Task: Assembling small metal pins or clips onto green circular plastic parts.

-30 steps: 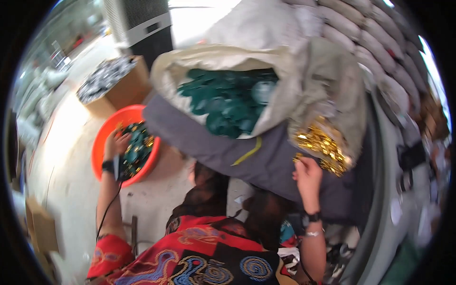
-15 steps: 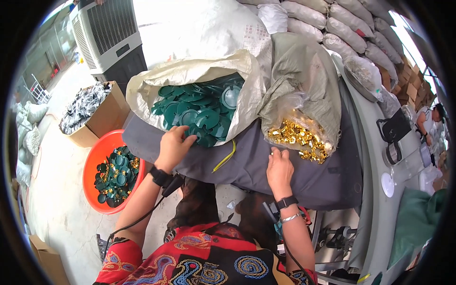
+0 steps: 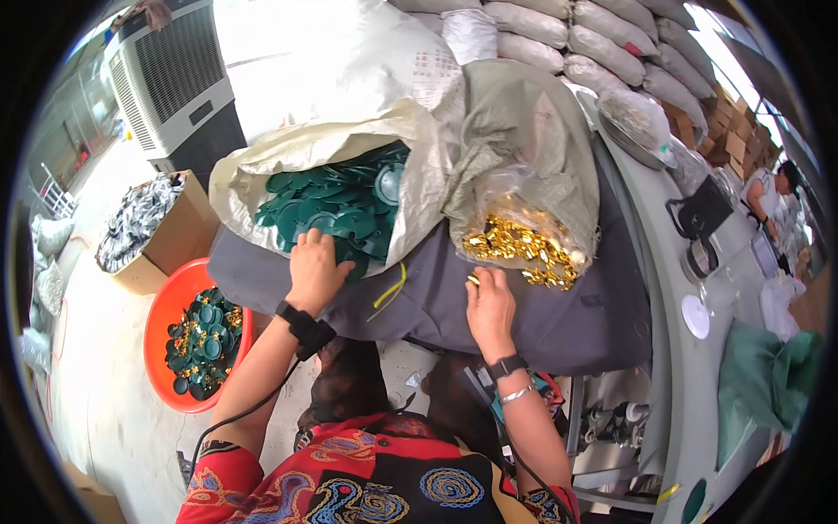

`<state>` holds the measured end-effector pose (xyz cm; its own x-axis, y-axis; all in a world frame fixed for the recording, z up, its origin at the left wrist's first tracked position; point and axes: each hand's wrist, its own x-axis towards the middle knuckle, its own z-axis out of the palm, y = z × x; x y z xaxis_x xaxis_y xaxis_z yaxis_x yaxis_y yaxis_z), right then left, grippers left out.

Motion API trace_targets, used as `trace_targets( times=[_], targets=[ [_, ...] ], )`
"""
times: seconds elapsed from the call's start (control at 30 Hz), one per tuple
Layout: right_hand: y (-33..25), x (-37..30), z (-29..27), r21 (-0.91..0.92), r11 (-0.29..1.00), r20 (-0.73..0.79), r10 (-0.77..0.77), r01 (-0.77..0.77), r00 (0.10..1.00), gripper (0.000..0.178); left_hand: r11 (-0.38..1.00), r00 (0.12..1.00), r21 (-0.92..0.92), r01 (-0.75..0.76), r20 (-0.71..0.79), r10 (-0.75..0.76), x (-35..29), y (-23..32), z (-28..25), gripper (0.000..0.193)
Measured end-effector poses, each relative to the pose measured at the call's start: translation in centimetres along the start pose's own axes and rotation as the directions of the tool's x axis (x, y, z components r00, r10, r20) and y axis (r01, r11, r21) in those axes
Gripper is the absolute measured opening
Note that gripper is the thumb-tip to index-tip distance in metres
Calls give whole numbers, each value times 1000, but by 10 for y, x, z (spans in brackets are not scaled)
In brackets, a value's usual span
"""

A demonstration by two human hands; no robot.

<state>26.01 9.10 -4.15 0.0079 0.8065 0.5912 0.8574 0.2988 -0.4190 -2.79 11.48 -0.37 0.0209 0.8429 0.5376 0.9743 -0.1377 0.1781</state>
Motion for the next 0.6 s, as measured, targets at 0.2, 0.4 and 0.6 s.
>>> trace_targets(
  times=[0.2,0.4,0.6],
  targets=[
    [-1,-6,-7,420,901,62,94,-111,994,27,974,996,-219,57,85,-39,-10,4,-14,27],
    [-49,-24,-44,822,533,261,-36,-203,965,25,116,826,-825,553,561,47,-36,59,-64,24],
    [-80,-23,-66,660,747,186,-265,80,946,32,120,805,-827,550,563,190,-61,91,-67,26]
  ],
)
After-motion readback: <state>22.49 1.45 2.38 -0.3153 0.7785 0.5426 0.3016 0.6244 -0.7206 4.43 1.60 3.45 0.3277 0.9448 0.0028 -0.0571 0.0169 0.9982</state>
